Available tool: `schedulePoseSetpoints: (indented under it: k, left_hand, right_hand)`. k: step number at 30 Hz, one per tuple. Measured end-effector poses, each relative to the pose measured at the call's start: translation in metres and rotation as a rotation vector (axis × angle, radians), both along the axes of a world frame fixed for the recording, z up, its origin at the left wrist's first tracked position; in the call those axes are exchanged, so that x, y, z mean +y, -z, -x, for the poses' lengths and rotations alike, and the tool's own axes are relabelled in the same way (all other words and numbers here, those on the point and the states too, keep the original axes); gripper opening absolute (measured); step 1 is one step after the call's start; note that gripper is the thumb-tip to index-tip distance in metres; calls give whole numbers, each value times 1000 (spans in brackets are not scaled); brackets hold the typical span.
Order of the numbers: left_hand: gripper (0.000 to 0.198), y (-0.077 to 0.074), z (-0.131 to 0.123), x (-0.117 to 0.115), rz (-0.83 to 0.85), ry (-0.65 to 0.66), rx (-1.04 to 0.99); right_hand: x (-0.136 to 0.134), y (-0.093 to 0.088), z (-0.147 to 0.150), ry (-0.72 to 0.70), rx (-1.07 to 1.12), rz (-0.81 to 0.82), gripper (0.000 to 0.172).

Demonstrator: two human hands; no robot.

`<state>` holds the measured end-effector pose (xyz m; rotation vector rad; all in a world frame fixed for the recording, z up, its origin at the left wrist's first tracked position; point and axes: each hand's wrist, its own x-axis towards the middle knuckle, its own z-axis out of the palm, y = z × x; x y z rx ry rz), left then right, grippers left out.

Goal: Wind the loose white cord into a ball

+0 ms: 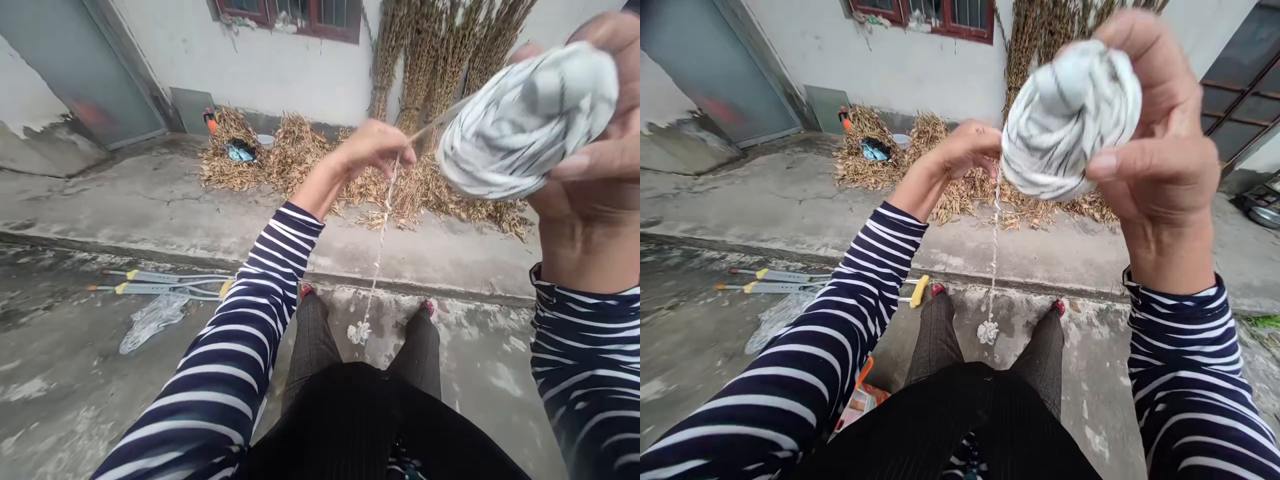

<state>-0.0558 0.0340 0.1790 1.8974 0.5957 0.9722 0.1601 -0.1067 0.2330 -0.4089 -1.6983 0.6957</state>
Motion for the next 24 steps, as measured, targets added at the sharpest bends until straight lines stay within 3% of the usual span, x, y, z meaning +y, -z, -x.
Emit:
schedulePoseSetpoints:
  k: [3, 6, 8, 11, 15, 18, 21, 24]
  left_hand:
    - [33, -33, 5, 4, -76, -54, -7]
    - [27, -32, 2, 3, -22, 70, -1]
    - [24, -11, -3, -2, 63, 189, -13]
    - [19, 37, -12, -13, 238, 293, -49]
    - [16, 101, -24, -24, 495, 334, -130]
    - [19, 139, -31, -28, 650, 373, -132]
    - [24, 163, -34, -32, 729, 450, -110]
    - [30, 170, -34, -32, 741, 512, -47]
  right_hand:
    - [-1, -26, 6, 36, 30, -83, 62]
    - [1, -39, 12, 4, 39, -125, 59]
    - [3, -36, 15, -10, 23, -137, 58]
    - [12, -21, 13, -1, -15, -83, 57]
    - [31, 15, 6, 15, -4, 129, 57]
    - [45, 44, 3, 26, 0, 222, 58]
    - [52, 66, 3, 15, -22, 245, 58]
    - [48, 73, 8, -22, -25, 245, 58]
